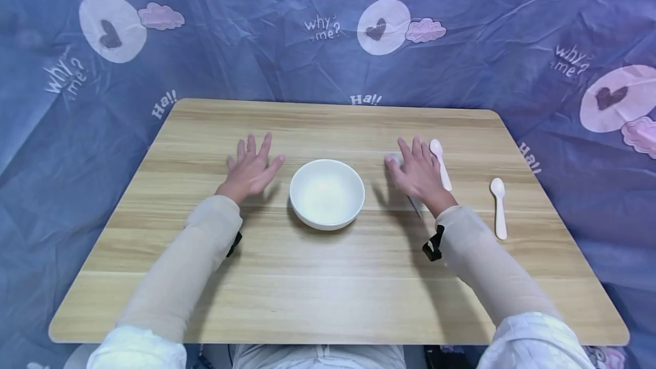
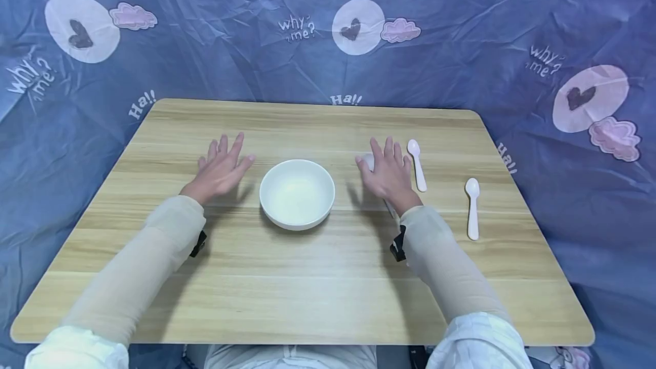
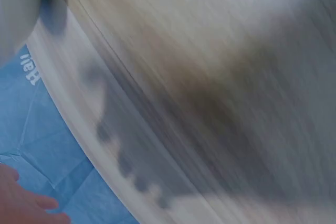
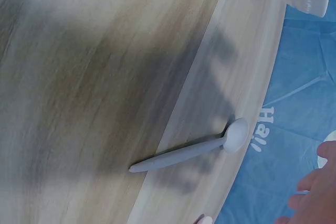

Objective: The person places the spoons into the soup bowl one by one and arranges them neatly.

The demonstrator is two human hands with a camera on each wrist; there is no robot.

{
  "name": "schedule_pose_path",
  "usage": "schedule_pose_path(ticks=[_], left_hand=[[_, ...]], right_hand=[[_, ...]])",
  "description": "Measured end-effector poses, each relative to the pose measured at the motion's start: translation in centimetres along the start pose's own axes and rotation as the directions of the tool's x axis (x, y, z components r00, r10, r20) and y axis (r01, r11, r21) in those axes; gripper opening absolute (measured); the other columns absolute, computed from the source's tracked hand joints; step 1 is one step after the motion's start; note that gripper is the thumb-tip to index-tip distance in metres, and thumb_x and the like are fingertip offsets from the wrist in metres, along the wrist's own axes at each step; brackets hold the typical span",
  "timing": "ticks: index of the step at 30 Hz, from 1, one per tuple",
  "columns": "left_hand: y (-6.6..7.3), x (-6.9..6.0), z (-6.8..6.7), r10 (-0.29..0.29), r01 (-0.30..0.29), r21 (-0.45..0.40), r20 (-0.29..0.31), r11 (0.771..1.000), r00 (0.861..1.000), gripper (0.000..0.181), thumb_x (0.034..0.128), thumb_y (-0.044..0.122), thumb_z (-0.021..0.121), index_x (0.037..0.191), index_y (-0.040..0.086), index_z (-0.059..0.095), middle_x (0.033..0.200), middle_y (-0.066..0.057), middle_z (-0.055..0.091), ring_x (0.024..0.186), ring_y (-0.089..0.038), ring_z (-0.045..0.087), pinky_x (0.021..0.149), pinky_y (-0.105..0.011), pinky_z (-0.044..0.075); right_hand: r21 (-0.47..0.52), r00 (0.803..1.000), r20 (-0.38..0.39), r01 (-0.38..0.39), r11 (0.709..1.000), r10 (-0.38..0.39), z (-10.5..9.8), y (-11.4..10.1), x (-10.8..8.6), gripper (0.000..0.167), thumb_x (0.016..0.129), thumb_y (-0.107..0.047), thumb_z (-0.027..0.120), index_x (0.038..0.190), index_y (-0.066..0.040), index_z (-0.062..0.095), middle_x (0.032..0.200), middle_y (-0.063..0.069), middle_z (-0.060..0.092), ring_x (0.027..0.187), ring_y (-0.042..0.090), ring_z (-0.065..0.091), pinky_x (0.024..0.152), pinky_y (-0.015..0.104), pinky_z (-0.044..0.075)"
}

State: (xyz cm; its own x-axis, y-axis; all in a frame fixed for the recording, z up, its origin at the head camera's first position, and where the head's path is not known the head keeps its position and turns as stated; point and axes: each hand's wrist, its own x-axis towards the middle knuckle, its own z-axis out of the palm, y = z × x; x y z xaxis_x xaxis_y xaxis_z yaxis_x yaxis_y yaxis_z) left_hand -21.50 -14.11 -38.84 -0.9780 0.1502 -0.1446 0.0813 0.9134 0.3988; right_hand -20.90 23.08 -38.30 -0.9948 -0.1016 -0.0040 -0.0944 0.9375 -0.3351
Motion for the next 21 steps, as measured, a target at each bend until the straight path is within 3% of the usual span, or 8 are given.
schedule_pose_path(ticks=[5,15,21], left_hand=[[0.4,-0.3,0.2,0.011,-0.010,-0.037,0.006,0.999,1.000,0.079,0.0863,0.074,0.008,0.149,0.031,-0.015,0.154,-0.020,-0.018,0.140,-0.044,-0.015,0.103,-0.073,0.000],[1.2,-1.0,1.1,0.022,-0.022,-0.084,0.001,0.996,1.000,0.075,0.0904,0.069,0.015,0.150,0.032,-0.011,0.156,-0.022,-0.008,0.141,-0.046,-0.005,0.102,-0.074,0.003],[1.4,-1.6,1.7,0.020,-0.019,-0.172,0.006,0.985,1.000,0.078,0.0897,0.070,0.017,0.151,0.029,-0.007,0.156,-0.022,-0.004,0.142,-0.045,-0.004,0.102,-0.074,0.001]], right_hand=[[0.044,1.000,0.006,-0.021,0.999,0.021,-0.2,0.1,-0.2,0.071,0.096,-0.057,0.025,0.152,-0.015,0.015,0.155,0.027,0.002,0.142,0.045,-0.002,0.109,0.064,0.001],[0.124,0.998,-0.032,-0.045,0.991,0.049,-0.5,0.6,-1.1,0.069,0.097,-0.052,0.027,0.150,-0.009,0.022,0.153,0.027,0.014,0.142,0.042,0.010,0.106,0.065,0.015],[0.157,0.997,-0.042,-0.057,0.986,0.064,-0.3,1.2,-1.5,0.067,0.097,-0.050,0.031,0.149,-0.008,0.026,0.152,0.026,0.020,0.141,0.041,0.016,0.105,0.066,0.017]])
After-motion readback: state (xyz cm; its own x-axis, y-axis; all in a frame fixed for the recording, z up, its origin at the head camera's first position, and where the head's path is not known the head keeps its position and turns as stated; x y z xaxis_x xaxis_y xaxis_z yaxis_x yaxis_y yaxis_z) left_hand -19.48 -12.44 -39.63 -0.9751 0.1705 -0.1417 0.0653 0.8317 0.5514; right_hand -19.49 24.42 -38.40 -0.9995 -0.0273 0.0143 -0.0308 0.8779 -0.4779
